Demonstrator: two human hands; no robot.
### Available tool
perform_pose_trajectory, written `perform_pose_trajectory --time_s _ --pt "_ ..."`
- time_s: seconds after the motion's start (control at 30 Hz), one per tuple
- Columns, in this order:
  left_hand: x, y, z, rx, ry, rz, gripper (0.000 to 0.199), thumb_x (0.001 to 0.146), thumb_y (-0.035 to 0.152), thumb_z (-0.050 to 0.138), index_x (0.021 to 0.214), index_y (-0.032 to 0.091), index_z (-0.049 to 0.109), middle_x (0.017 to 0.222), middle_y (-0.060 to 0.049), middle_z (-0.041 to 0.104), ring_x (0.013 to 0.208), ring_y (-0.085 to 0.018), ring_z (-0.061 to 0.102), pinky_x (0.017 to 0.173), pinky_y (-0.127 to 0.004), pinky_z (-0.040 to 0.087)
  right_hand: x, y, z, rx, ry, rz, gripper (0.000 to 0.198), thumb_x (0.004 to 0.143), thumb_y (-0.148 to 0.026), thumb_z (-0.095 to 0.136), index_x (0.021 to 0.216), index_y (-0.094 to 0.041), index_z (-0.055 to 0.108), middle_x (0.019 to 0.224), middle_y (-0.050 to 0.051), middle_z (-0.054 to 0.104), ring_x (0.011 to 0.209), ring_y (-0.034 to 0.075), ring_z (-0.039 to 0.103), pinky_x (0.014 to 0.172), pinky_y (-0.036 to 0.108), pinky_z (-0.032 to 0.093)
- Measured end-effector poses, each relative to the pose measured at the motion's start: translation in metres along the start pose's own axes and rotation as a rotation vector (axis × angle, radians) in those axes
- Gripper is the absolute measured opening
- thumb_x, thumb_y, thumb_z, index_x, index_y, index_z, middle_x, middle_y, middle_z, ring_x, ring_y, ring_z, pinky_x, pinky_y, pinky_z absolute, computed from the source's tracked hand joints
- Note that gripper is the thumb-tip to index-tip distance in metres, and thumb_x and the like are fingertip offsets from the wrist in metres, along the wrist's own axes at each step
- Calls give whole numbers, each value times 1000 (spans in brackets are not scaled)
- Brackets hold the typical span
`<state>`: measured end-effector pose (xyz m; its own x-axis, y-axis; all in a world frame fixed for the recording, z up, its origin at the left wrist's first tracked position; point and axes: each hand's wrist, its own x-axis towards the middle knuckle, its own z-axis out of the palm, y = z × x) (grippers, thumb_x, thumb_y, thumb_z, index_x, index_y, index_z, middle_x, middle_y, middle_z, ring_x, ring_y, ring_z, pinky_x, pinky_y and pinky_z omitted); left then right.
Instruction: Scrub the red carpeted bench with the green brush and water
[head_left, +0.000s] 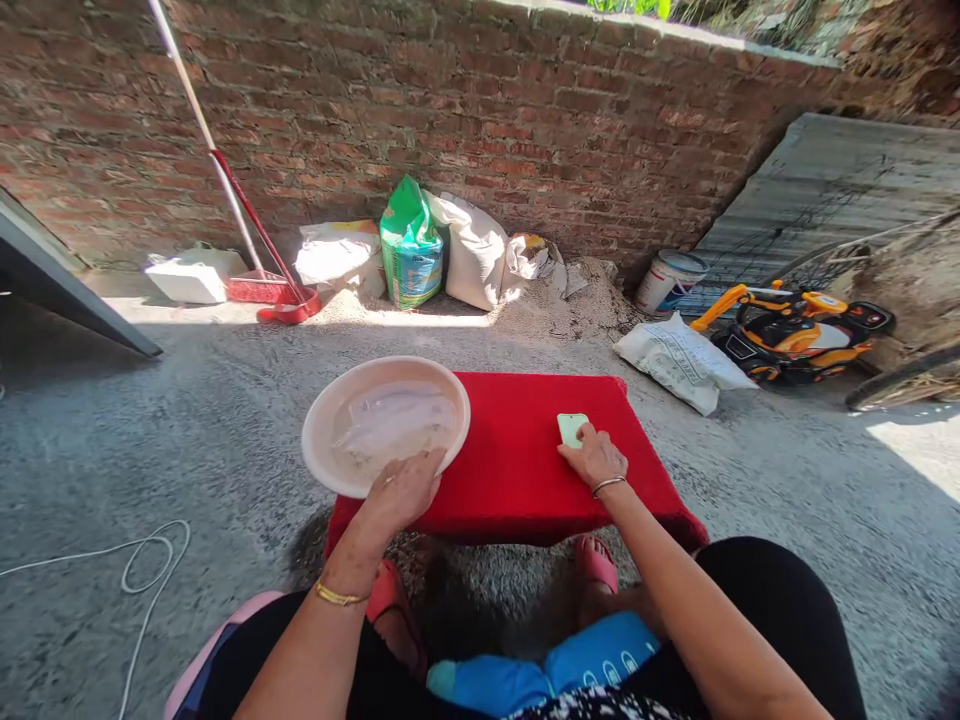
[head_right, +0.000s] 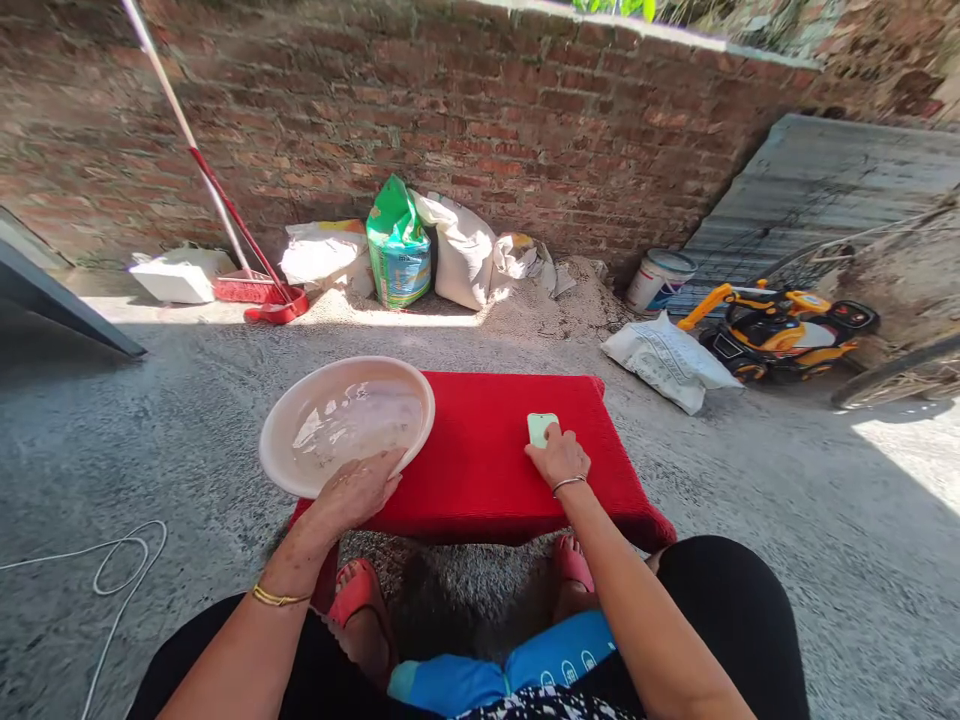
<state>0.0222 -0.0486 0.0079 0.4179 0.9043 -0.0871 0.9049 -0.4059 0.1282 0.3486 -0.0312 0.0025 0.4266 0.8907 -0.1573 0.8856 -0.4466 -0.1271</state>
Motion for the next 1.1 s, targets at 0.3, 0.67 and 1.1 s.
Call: perform_pose_trajectory --time_s 0.3,0.67,1.1 --pt "0 0 -5 -14 -3 9 40 93 24 39 130 19 54 120 -13 68 112 -24 63 98 -34 46 -88 -73 31 93 -4 -415 40 82 -54 59 110 -26 58 102 5 59 91 21 62 72 28 43" --pt "2 3 -12 45 -57 -29 42 93 27 41 134 18 51 121 -14 68 106 -27 67 91 -37 51 -37 57 12 -1 21 -121 38 82 -47 56 114 -25 58 106 7 57 94 23 61 74 31 44" --pt "9 -3 -9 24 -77 -20 40 90 28 43 128 18 54 124 -14 67 112 -27 65 93 -36 50 -93 15 39 135 45 -436 39 81 -53 63 110 -27 60 105 4 57 92 19 59 72 26 40"
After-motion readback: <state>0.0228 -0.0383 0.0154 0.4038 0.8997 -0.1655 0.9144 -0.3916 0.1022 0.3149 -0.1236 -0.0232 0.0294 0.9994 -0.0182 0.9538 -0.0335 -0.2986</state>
